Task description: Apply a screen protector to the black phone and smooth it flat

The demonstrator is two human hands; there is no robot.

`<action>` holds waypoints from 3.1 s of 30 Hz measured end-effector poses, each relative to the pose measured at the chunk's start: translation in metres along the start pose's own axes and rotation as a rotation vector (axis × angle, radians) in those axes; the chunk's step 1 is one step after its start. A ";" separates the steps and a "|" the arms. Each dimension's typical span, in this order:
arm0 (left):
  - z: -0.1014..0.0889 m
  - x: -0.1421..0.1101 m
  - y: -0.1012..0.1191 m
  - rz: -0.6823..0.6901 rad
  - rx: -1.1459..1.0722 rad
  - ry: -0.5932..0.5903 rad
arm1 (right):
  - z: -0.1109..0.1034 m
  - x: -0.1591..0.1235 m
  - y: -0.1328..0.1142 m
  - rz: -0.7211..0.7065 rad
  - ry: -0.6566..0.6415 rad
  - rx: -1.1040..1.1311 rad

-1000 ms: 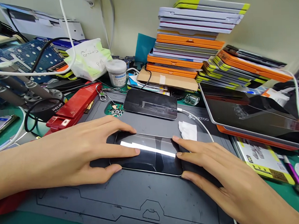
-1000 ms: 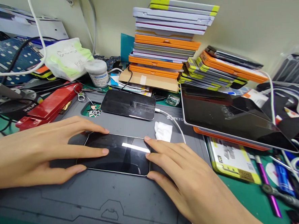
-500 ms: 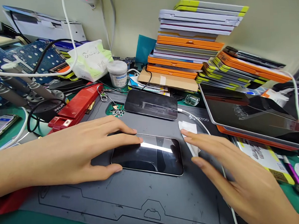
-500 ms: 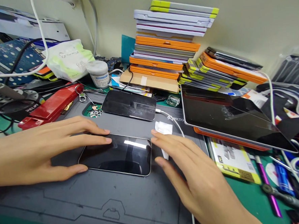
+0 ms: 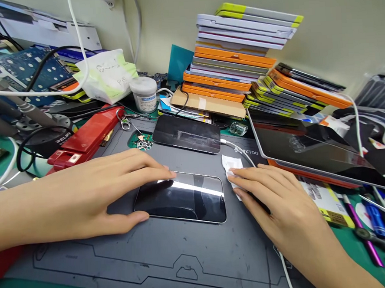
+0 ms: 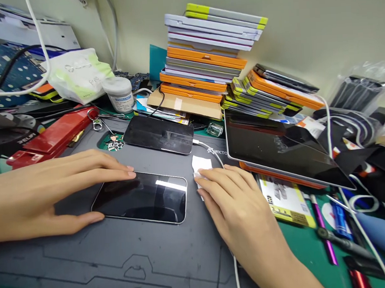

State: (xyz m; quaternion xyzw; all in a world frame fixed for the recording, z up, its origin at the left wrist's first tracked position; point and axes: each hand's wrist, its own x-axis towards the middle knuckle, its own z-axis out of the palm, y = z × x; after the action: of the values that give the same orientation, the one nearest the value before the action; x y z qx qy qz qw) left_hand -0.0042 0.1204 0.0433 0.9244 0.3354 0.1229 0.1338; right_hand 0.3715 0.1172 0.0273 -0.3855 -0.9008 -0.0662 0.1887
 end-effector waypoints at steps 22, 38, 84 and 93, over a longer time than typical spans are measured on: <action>-0.001 -0.001 0.001 -0.043 -0.001 -0.017 | -0.015 0.004 -0.023 -0.104 0.110 0.181; -0.001 0.002 0.002 -0.041 -0.006 -0.020 | -0.022 0.004 -0.026 -0.314 0.003 0.237; -0.001 0.002 0.000 -0.048 -0.062 0.008 | -0.016 0.004 -0.027 -0.180 0.036 0.100; 0.007 -0.006 -0.007 -0.101 -0.111 0.044 | -0.005 0.010 -0.029 -0.047 -0.037 0.063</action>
State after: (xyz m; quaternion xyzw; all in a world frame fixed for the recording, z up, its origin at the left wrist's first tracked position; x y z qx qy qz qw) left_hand -0.0101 0.1205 0.0341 0.8945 0.3772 0.1549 0.1835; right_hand 0.3454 0.1022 0.0370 -0.3592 -0.9146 -0.0351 0.1823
